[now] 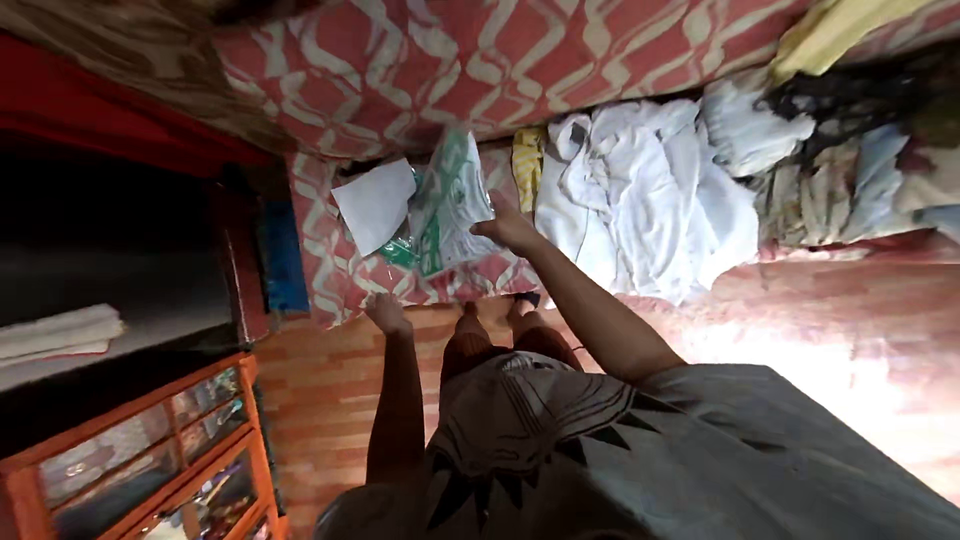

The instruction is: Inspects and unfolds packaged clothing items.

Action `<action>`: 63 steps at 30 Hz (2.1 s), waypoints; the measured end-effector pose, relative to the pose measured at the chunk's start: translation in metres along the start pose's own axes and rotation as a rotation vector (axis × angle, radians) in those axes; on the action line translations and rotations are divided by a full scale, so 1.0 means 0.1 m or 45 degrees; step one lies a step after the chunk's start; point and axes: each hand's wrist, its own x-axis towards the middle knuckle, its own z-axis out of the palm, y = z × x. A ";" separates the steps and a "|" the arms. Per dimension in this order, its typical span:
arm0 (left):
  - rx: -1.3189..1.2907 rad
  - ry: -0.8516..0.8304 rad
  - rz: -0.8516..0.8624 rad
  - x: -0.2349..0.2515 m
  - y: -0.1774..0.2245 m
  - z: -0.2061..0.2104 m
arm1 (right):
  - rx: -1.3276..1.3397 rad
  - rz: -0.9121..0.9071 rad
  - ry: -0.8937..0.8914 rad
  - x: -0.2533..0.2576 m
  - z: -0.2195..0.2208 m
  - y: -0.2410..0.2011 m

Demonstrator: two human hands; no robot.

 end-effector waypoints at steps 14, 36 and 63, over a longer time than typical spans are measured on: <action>-0.040 -0.790 0.233 -0.84 0.67 0.93 | 0.219 -0.435 -0.036 -1.54 -1.12 -0.30; -0.312 -1.650 0.443 -1.87 1.23 0.98 | 0.144 -1.361 0.479 -1.99 -1.83 -0.10; 0.118 -1.510 0.803 -2.23 1.57 0.63 | 0.089 -1.653 0.588 -2.06 -1.54 -0.19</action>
